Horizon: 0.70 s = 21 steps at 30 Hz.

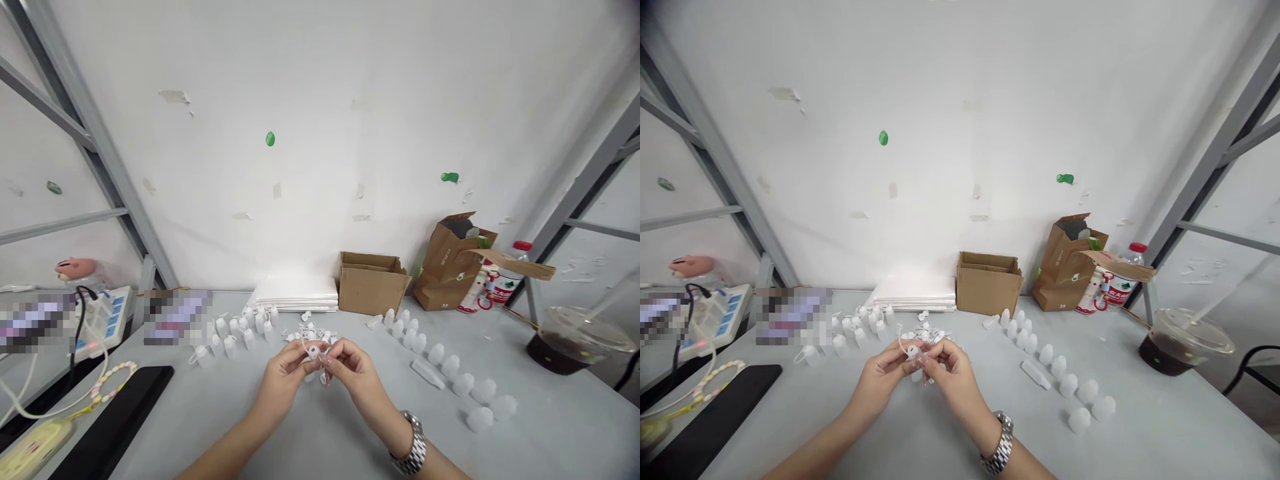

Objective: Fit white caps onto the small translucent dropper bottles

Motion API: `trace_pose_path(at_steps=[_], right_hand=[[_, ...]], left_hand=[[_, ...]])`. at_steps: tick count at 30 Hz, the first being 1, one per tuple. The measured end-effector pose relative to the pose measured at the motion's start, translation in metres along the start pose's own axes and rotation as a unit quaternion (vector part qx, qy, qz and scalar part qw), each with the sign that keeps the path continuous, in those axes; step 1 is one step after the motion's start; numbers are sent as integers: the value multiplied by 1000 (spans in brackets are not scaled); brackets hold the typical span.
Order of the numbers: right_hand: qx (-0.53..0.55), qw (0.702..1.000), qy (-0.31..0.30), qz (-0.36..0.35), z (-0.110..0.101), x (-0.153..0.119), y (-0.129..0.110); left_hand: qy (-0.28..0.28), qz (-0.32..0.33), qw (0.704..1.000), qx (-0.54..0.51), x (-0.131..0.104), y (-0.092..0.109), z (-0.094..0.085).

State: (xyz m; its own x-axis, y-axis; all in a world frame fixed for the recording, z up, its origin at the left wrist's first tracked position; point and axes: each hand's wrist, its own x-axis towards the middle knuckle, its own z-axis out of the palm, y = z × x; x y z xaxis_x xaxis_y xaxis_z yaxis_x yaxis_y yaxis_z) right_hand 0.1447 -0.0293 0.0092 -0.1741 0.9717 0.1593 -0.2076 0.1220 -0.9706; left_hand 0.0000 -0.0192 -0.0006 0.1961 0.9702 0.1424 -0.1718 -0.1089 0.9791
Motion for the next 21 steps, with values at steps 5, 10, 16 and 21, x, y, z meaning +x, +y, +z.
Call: trace_pose_path(at_steps=[5,10,16,21], right_hand=[[-22,1000,7,-12,0,0,1],[-37,999,7,-14,-1,0,2],[-24,1000,9,1,0,1,2],[-4,1000,14,18,2,-1,0]], left_hand=[[24,1,1000,10,2,2,2],[40,6,999,27,2,4,3],[31,9,999,38,1,3,3],[20,-2,1000,20,-1,1,4]])
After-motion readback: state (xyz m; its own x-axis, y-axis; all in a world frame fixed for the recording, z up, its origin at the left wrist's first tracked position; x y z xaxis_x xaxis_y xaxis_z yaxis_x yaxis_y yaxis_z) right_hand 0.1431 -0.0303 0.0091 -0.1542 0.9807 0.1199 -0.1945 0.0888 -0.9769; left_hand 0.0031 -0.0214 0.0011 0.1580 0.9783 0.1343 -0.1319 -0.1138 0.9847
